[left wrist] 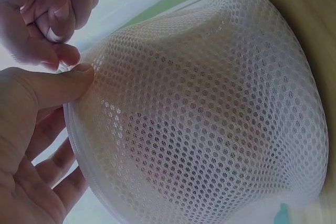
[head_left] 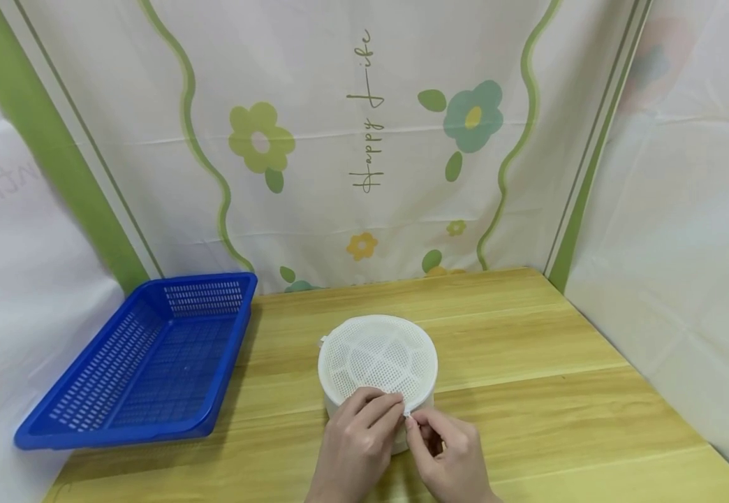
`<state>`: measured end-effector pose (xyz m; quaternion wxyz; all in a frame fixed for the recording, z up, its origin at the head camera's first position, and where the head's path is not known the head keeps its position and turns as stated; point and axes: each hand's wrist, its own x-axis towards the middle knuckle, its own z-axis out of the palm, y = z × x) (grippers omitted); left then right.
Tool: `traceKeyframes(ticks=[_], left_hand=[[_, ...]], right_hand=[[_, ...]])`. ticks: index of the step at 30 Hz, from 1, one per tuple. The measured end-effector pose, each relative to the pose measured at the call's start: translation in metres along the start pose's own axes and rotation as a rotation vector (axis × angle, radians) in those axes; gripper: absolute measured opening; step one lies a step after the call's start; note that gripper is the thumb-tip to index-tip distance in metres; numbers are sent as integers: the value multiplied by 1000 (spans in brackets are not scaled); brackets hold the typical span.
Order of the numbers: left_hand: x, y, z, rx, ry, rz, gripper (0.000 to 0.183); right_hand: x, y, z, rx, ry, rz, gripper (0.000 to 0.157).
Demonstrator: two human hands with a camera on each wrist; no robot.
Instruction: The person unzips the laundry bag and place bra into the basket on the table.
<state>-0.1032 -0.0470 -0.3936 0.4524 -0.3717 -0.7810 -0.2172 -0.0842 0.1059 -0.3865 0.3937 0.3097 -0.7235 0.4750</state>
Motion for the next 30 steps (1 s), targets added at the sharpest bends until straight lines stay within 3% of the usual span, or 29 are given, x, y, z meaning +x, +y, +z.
traceKeyframes(ticks=[7, 14, 23, 30], left_hand=[[-1, 1, 0, 9, -11, -9, 11], [-1, 1, 0, 18, -22, -13, 10], [-1, 1, 1, 29, 10, -2, 9], [-1, 2, 0, 27, -10, -26, 7]], right_hand=[[-18, 20, 3, -28, -25, 40, 27], [-24, 23, 5, -106, -43, 122, 28], [-24, 24, 4, -87, -16, 84, 22], [-25, 26, 2, -87, 6, 79, 20]])
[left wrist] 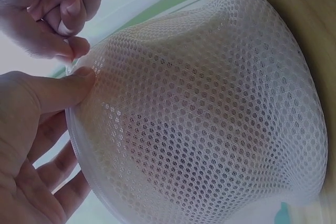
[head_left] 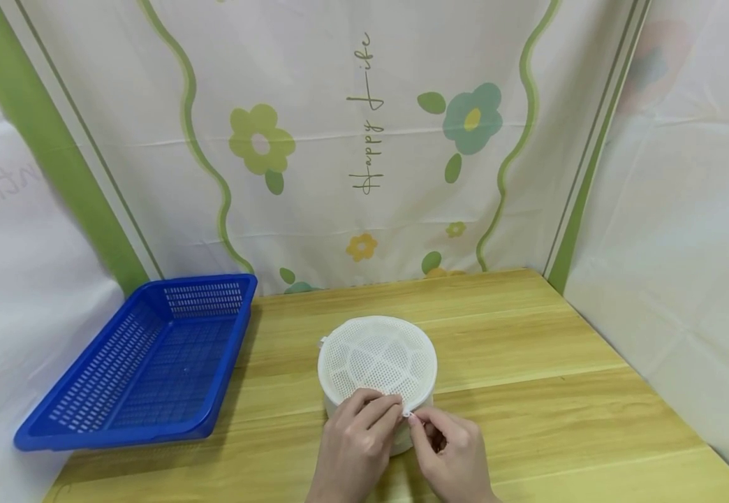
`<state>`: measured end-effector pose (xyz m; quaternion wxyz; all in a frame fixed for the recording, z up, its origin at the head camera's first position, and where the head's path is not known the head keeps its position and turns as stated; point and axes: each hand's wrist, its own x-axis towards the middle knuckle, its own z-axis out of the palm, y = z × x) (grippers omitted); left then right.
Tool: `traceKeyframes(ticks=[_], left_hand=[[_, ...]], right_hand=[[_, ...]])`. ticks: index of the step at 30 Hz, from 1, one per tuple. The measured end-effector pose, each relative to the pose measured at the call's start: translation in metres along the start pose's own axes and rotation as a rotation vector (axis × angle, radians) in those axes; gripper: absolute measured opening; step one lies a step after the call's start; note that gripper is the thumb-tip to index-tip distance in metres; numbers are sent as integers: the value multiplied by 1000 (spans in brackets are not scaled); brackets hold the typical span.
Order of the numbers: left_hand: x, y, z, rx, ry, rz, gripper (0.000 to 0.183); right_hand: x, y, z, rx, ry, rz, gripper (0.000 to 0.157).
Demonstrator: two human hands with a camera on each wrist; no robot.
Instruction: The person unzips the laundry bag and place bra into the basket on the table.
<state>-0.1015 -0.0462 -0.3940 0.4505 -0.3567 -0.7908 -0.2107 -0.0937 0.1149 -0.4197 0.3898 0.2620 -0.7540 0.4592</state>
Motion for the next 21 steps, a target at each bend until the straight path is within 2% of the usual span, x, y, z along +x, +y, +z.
traceKeyframes(ticks=[10, 17, 21], left_hand=[[-1, 0, 0, 0, -11, -9, 9], [-1, -1, 0, 0, 11, 8, 15], [-1, 1, 0, 1, -3, -11, 12]], right_hand=[[0, 2, -1, -8, 18, 14, 19], [0, 3, -4, -24, 44, 66, 19], [0, 4, -4, -17, 38, 52, 20]])
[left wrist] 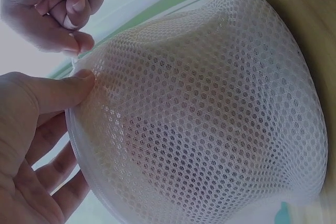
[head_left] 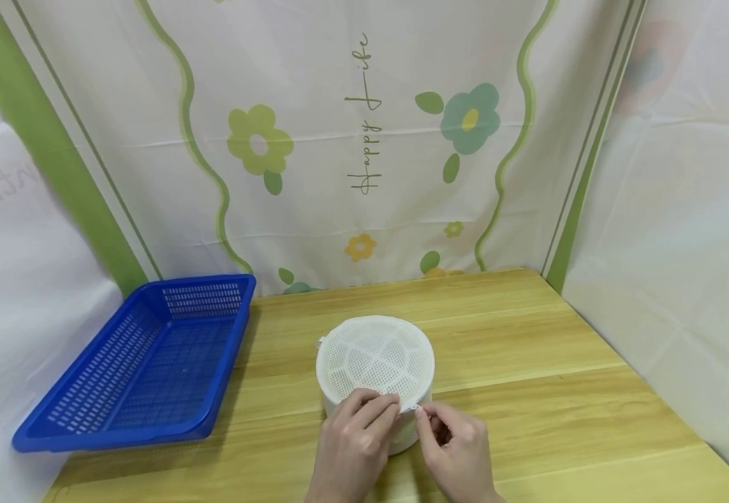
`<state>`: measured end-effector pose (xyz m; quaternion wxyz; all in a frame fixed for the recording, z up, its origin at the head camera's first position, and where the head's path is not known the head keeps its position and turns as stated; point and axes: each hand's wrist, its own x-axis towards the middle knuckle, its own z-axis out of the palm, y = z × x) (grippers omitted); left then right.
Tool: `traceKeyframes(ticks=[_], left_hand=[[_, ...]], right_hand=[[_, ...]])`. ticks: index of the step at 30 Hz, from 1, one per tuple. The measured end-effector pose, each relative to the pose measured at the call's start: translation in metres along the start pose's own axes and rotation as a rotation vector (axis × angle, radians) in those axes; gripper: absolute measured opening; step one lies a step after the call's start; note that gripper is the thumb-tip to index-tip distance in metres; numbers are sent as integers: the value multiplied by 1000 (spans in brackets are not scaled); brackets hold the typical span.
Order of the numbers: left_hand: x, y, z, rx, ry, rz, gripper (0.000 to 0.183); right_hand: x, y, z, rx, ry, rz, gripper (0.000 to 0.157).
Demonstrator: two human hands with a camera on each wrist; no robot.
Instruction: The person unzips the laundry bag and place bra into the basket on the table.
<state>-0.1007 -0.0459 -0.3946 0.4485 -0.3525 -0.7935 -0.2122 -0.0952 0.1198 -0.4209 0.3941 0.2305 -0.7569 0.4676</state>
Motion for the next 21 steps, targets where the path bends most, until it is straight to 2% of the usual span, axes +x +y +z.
traceKeyframes(ticks=[4, 10, 21], left_hand=[[0, 0, 0, -4, 2, -3, 11], [0, 0, 2, -6, 39, 40, 11], [2, 0, 2, -2, 37, 40, 10]], right_hand=[[-1, 1, 1, 11, -12, -44, 21], [-2, 1, 4, 34, -34, -122, 24], [0, -2, 4, 37, -34, -118, 26]])
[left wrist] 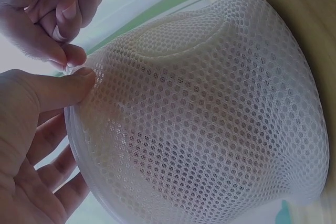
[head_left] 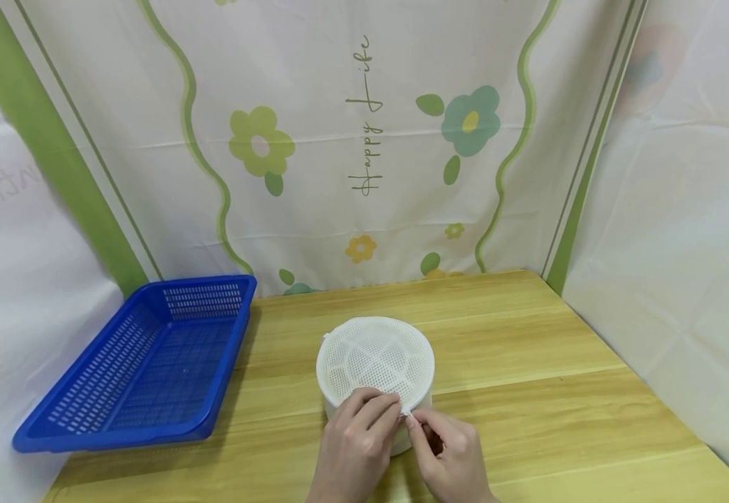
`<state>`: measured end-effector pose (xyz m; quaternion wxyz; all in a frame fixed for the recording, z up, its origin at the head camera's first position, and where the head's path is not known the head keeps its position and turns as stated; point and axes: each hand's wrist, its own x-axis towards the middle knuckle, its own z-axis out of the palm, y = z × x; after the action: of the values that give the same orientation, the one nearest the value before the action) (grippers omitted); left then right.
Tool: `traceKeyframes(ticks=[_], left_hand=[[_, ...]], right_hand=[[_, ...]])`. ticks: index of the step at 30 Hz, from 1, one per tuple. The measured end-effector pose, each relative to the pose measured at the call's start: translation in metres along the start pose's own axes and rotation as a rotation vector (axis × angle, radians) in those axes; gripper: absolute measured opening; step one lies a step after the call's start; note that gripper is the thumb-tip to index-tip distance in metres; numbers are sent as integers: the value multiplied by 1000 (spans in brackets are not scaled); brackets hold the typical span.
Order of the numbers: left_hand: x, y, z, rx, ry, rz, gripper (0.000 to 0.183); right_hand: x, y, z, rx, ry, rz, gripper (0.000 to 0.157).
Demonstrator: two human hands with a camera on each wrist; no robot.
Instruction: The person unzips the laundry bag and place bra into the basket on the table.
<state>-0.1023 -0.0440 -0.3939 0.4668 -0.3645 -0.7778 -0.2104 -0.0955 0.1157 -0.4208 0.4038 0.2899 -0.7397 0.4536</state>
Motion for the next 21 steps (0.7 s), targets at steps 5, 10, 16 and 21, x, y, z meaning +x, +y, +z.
traceKeyframes(ticks=[5, 10, 16, 21], left_hand=[[0, 0, 0, 0, -3, -6, 10], [0, 0, 1, -2, -10, -12, 16], [-1, 0, 1, -4, -15, -17, 14], [-1, 0, 1, 1, -14, -20, 10]], right_hand=[[1, -1, 0, -1, -3, -1, 27], [0, -1, 0, 4, -8, 3, 27], [-1, 1, 0, 7, -12, 1, 25], [-1, 0, 1, -2, -16, 9, 22]])
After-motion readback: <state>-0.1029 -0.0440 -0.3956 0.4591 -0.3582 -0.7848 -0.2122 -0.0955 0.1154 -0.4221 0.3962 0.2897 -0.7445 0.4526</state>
